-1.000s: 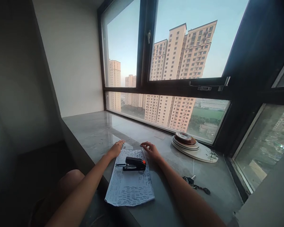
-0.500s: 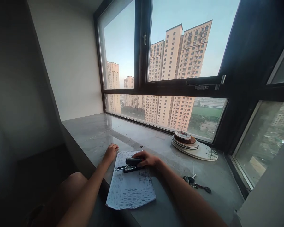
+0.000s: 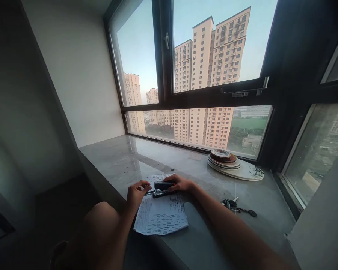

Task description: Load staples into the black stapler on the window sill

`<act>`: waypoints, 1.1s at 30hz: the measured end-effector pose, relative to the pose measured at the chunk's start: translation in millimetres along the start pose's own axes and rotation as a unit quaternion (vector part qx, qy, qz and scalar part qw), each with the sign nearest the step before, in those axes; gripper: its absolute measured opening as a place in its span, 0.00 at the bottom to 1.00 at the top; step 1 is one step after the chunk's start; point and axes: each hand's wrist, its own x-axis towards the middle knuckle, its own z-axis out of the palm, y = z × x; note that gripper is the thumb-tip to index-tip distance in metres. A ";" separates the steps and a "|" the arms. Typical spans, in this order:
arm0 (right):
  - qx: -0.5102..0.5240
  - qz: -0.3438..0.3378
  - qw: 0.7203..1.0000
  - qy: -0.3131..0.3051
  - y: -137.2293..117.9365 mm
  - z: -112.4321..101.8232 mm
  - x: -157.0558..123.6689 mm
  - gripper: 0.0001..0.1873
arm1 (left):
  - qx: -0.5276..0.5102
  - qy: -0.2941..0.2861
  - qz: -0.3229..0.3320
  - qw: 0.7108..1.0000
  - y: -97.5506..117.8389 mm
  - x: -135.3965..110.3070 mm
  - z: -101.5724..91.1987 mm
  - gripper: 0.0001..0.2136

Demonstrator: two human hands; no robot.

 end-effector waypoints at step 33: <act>0.023 0.014 1.000 -0.014 2.2 1.6 2.4 0.25 | 0.198 -0.094 0.111 0.969 20.1 -27.8 -8.2 0.11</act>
